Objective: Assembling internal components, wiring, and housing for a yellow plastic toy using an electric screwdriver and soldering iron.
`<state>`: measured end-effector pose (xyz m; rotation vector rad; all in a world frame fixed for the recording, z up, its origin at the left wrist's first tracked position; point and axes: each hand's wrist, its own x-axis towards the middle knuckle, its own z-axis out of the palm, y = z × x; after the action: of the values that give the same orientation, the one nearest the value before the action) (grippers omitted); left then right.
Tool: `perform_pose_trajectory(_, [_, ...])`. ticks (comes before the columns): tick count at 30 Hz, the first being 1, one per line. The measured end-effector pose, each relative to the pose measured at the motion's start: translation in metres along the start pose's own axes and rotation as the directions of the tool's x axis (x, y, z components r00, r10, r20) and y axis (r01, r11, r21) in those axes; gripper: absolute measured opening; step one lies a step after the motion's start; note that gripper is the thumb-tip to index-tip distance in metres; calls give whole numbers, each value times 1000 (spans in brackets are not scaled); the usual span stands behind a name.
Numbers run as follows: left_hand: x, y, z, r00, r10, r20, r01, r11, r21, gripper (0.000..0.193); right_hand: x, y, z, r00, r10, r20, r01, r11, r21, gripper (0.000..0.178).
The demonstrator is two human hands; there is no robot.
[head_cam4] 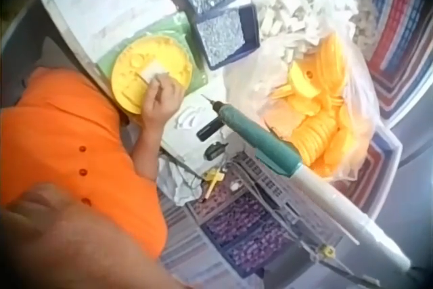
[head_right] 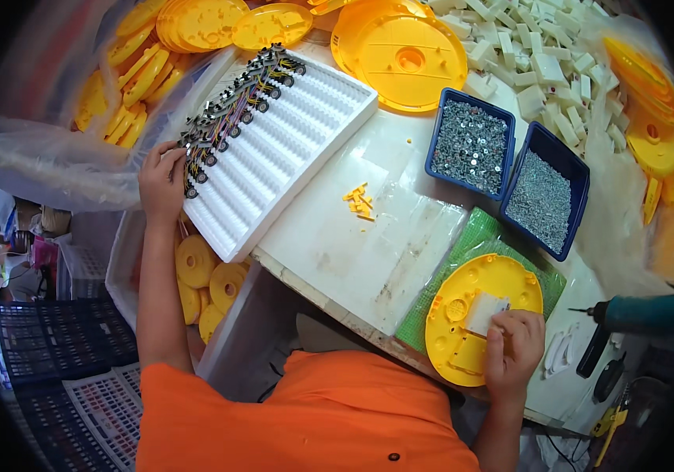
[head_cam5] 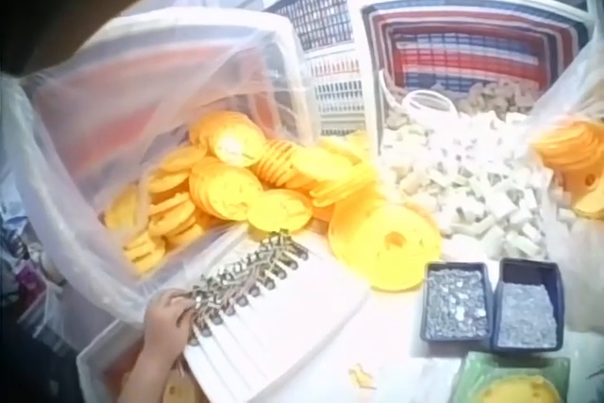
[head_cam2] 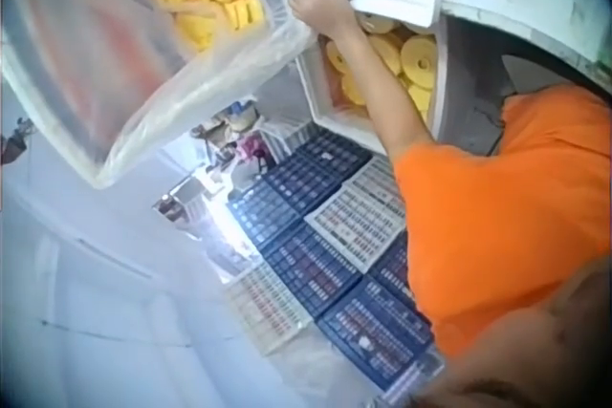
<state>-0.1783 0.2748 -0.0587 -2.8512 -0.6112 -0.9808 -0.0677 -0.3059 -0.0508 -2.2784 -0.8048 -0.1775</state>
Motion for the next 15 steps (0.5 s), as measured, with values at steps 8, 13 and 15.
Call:
perform_pose_trajectory(8, [13, 24, -7, 996, 89, 11, -88, 995, -43, 20, -3, -1, 0, 1000, 3, -9, -3, 1000, -2, 12])
perform_pose_trajectory(13, [32, 23, 7, 984, 127, 125, -129, 992, 7, 16, -2, -3, -1, 1000, 2, 27, -2, 1000, -2, 12])
perform_pose_trajectory(15, [32, 18, -1, 982, 114, 150, -114, 993, -12, 15, 0, -2, -3, 999, 0, 37, 0, 1000, -4, 13])
